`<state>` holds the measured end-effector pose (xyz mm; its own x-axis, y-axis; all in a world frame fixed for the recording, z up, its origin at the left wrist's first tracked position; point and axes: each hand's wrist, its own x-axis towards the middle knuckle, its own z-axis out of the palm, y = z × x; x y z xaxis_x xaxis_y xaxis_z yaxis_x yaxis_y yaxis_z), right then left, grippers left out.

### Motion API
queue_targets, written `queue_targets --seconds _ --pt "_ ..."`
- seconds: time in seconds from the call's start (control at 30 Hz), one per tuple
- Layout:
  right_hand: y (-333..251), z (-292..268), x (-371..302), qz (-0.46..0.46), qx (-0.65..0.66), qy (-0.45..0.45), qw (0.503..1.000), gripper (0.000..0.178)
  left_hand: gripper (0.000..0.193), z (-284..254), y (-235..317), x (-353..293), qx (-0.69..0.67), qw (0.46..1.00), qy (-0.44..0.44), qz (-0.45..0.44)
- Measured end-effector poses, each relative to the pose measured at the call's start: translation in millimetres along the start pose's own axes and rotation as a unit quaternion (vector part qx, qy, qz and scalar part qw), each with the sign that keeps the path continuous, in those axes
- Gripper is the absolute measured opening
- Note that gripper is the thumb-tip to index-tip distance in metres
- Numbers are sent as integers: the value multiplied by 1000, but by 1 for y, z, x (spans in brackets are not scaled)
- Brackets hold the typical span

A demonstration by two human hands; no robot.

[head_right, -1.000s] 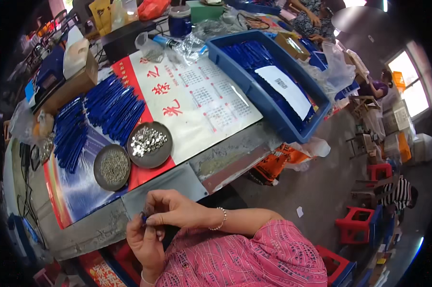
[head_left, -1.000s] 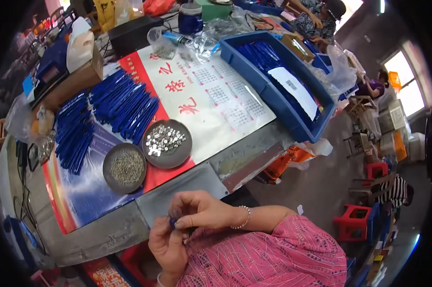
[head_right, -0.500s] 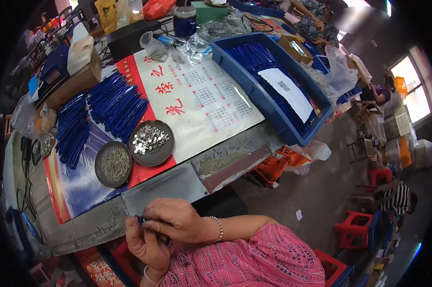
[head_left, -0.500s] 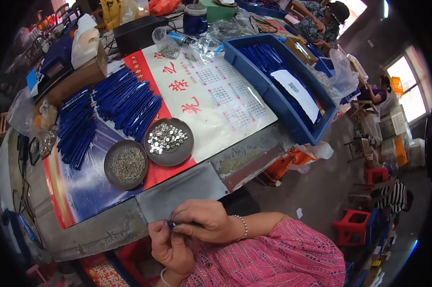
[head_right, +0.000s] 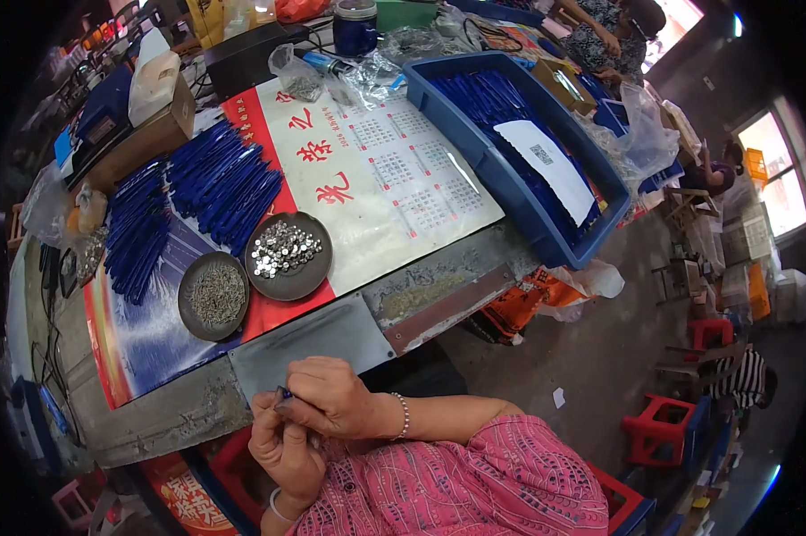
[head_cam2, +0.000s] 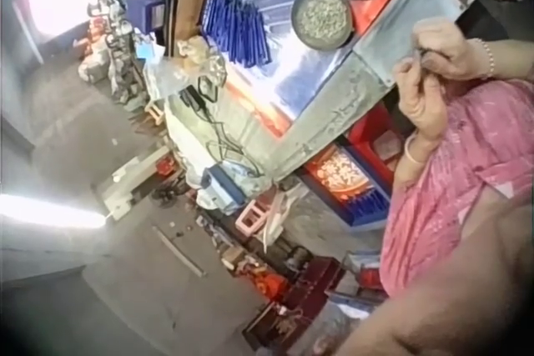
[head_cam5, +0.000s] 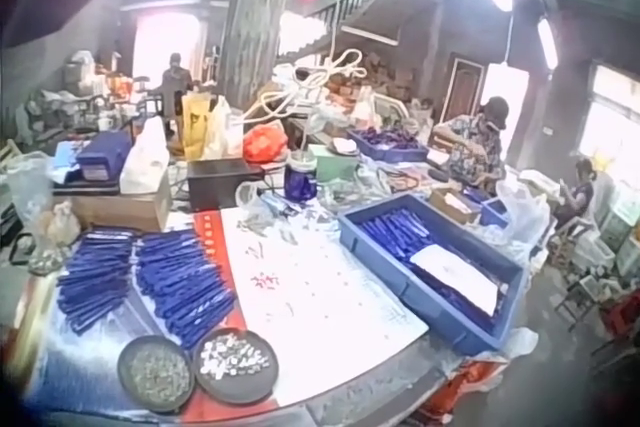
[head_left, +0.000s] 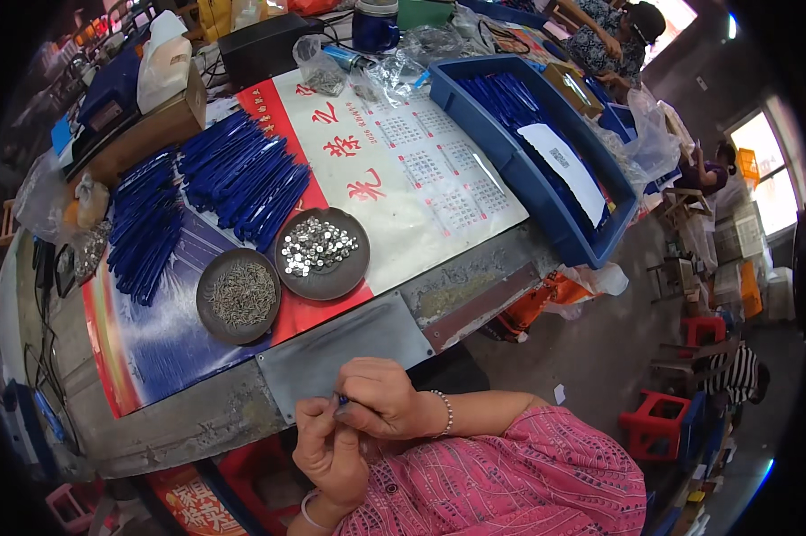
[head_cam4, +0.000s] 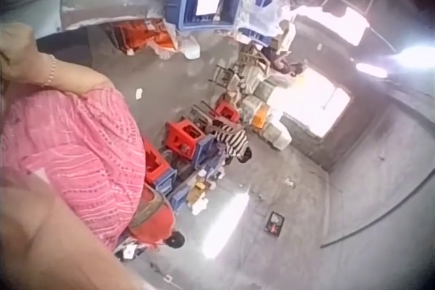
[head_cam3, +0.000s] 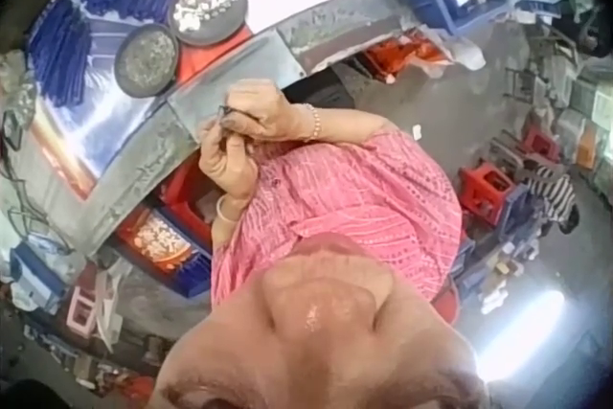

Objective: The recorder is assembling small blue plastic parts by inserting metal pins into them at a manual workstation.

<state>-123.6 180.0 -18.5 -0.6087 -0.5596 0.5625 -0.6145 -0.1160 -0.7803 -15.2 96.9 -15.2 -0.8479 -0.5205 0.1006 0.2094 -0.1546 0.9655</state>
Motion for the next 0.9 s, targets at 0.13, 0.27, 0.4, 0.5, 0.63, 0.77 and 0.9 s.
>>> queue_targets --seconds 0.13,0.27,0.4,0.5,0.63,0.77,0.9 --pt "6 -11 4 -52 -19 -11 998 30 18 4 7 1 -34 999 -9 -32" --pt "-2 -4 -4 -9 -28 -69 997 33 18 -4 -2 5 81 994 -2 72" --pt "5 -17 8 49 -16 -46 998 25 18 -7 10 -3 -89 993 -1 -76" --pt "8 -28 11 173 64 141 973 42 20 -9 5 -7 -51 998 -43 -22" --pt "-7 -7 7 133 74 54 987 61 15 -8 9 -7 -107 991 4 -79" --pt "-9 -22 19 30 16 53 998 76 21 -3 -7 5 -111 993 -22 -41" --pt "12 -17 15 235 49 142 960 79 24 1 6 8 -215 974 -26 -58"
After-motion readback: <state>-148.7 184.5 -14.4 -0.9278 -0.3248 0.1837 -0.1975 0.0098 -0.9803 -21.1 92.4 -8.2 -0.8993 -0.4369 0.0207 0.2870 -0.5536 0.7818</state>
